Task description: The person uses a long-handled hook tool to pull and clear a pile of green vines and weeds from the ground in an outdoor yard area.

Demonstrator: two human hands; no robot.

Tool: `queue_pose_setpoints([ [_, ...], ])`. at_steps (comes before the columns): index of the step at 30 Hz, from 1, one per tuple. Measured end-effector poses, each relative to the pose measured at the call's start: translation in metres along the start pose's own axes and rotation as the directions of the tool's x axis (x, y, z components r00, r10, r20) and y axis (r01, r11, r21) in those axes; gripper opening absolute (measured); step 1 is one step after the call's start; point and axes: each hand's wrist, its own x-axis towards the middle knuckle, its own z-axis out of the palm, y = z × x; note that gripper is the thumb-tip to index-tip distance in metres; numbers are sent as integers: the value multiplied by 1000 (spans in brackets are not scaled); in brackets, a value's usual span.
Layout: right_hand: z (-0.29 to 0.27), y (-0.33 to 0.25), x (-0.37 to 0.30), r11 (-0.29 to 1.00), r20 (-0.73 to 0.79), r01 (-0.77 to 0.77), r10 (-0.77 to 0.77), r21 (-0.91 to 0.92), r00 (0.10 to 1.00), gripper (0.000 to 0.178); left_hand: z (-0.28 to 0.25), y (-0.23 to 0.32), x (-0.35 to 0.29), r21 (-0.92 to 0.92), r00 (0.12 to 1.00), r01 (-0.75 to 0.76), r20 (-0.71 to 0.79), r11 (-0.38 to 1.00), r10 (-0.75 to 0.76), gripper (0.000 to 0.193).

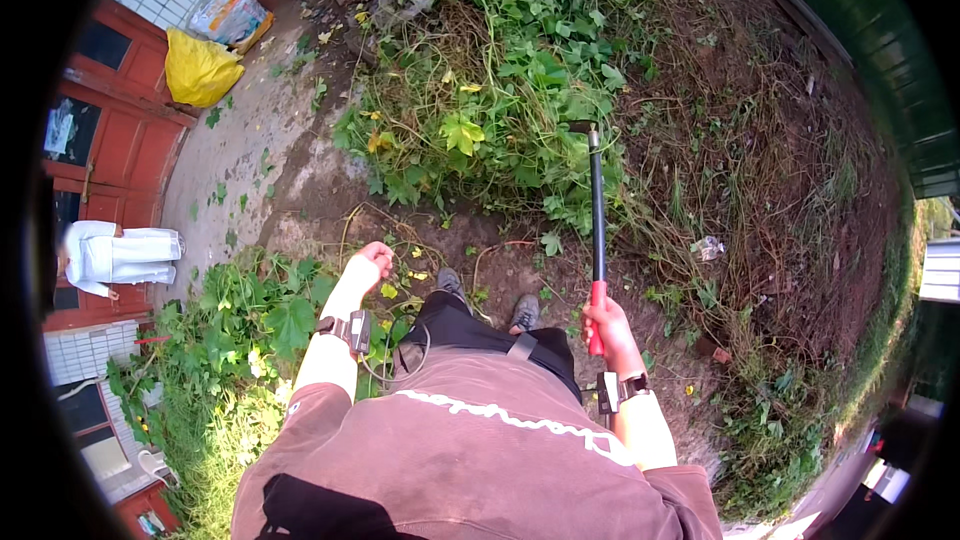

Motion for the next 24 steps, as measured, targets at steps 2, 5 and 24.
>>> queue_pose_setpoints([
  [2, 9, -17, 23, 967, -62, 45, -62, -251, 996, 15, -2, 3, -17, 81, 998, -35, -41, 996, 38, 10],
  [5, 30, -55, 66, 860, -172, 140, -253, -491, 952, 16, -22, -44, -43, 25, 986, 148, -86, 989, -145, 11],
  [24, 495, -282, 502, 261, 54, 141, -314, -955, 948, 44, -139, -206, -73, -637, 776, 360, -201, 681, -598, 14],
])
